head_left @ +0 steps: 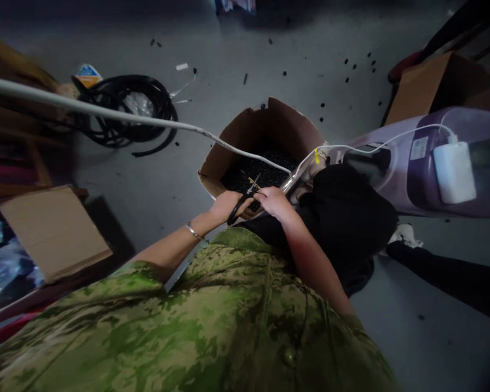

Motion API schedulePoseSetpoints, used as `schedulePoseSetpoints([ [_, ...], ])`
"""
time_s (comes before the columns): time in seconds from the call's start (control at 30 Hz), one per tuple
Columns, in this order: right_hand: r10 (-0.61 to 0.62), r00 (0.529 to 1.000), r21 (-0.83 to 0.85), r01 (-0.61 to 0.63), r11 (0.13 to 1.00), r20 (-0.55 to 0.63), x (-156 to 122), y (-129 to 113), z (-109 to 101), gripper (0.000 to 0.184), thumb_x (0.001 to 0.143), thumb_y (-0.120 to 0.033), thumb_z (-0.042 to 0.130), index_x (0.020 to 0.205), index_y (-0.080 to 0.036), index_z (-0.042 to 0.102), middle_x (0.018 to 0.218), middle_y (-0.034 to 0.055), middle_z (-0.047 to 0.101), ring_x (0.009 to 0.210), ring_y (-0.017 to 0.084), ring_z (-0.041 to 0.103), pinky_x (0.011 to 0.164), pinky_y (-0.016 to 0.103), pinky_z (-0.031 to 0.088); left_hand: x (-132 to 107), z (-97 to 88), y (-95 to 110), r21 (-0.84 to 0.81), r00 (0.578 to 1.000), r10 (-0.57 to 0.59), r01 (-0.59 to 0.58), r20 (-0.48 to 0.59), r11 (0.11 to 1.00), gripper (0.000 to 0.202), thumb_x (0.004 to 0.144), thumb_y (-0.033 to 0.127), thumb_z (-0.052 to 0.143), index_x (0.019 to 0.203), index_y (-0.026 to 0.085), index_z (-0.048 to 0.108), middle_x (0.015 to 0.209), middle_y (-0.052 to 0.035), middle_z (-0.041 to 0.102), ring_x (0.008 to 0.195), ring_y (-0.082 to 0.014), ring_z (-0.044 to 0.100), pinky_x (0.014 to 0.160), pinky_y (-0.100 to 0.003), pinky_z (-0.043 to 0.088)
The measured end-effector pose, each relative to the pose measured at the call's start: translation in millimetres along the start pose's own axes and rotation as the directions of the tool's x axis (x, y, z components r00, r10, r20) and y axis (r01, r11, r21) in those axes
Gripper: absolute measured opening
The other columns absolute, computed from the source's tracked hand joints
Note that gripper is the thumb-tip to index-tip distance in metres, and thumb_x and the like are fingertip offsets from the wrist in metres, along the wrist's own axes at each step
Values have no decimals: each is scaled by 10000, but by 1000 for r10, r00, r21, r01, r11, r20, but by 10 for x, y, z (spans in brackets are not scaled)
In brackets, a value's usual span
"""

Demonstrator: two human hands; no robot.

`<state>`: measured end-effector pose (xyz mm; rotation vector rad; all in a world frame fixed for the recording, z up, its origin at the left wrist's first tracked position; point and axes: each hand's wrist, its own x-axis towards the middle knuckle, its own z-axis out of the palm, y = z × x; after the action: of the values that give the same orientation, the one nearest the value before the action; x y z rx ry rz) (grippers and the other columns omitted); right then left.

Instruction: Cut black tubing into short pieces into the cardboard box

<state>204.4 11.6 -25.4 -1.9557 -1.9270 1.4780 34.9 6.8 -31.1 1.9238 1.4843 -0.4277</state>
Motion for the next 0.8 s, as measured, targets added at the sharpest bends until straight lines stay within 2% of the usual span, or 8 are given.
schedulePoseSetpoints([
  [0.17,2,999,63,0,998,-38,-26,-1,0,320,959,-307,552,683,-195,670,632,14,607,686,160,546,638,265,346,5,-80,-95,24,999,17,-18,47,1000,476,977,496,438,915,158,767,941,-157,775,922,-269,737,757,-274,525],
  [0.37,-4,996,253,27,967,-91,-157,-8,-113,299,934,-258,532,641,-197,549,618,-9,575,648,134,528,613,245,347,-21,-10,-160,-38,998,66,-65,23,997,443,981,488,430,955,163,730,927,-132,768,906,-254,733,772,-280,533],
  [0.5,80,991,455,-24,890,-104,-214,7,-153,254,929,-286,516,689,-203,530,609,-32,555,540,107,481,538,226,344,-47,11,-152,-89,985,174,-171,18,981,412,975,488,442,981,171,705,957,-123,764,914,-250,728,789,-290,537],
  [0.6,113,989,586,-36,809,-95,-243,-7,-175,238,923,-277,516,698,-201,526,616,-40,549,481,85,436,500,216,353,-83,2,-104,-86,977,211,-212,-21,974,417,979,489,435,1005,164,695,1001,-140,758,958,-272,724,811,-312,542],
  [0.7,115,989,658,-26,752,-92,-272,-37,-204,229,916,-247,523,693,-195,520,618,-41,541,469,73,419,481,203,354,-118,-33,-38,-74,974,225,-226,-29,971,400,982,469,434,1004,159,686,1011,-147,755,970,-285,723,830,-327,546],
  [0.8,102,992,682,-21,731,-79,-291,-54,-221,218,913,-227,522,698,-191,522,611,-46,536,461,63,407,465,188,342,-138,-95,17,-43,975,222,-222,1,974,379,980,442,438,1026,153,679,1031,-154,751,974,-285,724,845,-338,553],
])
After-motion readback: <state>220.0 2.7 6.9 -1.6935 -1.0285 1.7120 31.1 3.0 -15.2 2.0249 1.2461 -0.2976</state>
